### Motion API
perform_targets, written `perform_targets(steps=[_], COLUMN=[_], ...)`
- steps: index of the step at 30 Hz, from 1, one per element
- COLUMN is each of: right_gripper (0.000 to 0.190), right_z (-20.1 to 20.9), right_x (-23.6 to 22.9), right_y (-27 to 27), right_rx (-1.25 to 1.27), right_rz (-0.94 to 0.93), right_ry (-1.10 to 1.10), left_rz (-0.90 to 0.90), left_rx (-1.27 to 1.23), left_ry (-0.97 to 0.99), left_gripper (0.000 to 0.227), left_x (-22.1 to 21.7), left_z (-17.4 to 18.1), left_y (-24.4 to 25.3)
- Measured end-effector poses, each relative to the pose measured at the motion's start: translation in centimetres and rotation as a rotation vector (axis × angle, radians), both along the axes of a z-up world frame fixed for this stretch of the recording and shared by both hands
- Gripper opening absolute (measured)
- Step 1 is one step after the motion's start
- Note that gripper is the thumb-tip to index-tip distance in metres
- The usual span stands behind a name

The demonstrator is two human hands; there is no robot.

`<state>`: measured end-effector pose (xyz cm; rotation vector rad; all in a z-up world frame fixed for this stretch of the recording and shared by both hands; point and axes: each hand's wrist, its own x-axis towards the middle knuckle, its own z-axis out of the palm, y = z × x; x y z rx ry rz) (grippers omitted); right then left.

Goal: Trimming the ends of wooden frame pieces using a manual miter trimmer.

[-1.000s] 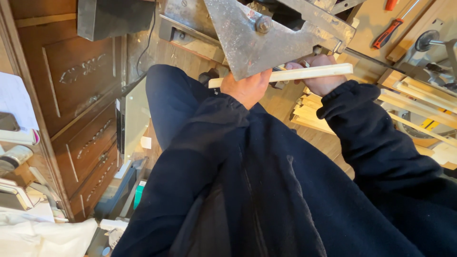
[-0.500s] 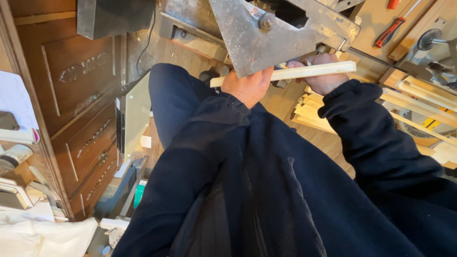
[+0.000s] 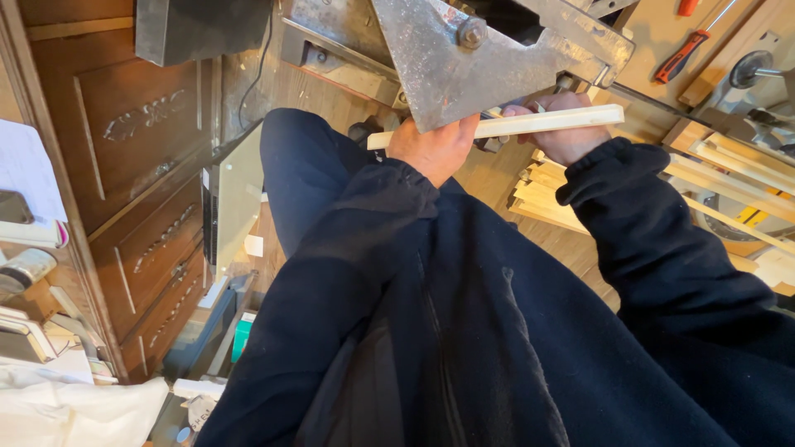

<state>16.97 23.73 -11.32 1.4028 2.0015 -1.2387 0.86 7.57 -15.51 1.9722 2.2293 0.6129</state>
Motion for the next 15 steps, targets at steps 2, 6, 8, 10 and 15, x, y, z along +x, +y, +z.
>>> perform_targets(steps=[2, 6, 8, 10, 15], right_gripper=[0.044, 0.047, 0.049, 0.050, 0.047], right_z=[-0.1, -0.4, -0.4, 0.0, 1.2], right_x=[0.1, 0.4, 0.2, 0.7, 1.1], right_y=[0.2, 0.0, 0.4, -0.1, -0.2], right_rx=[0.009, 0.010, 0.024, 0.022, 0.014], right_rz=[0.013, 0.044, 0.049, 0.062, 0.050], right_ry=[-0.004, -0.039, -0.051, -0.073, 0.045], left_rz=[0.002, 0.020, 0.008, 0.003, -0.023], left_rx=[0.006, 0.043, 0.051, 0.043, 0.059], left_ry=[0.002, 0.012, 0.017, 0.011, 0.094], left_gripper=[0.032, 0.033, 0.033, 0.033, 0.033], left_x=[-0.1, -0.1, -0.7, -0.2, -0.2], left_z=[-0.1, 0.2, 0.2, 0.6, 1.1], left_y=[0.3, 0.0, 0.6, 0.2, 0.1])
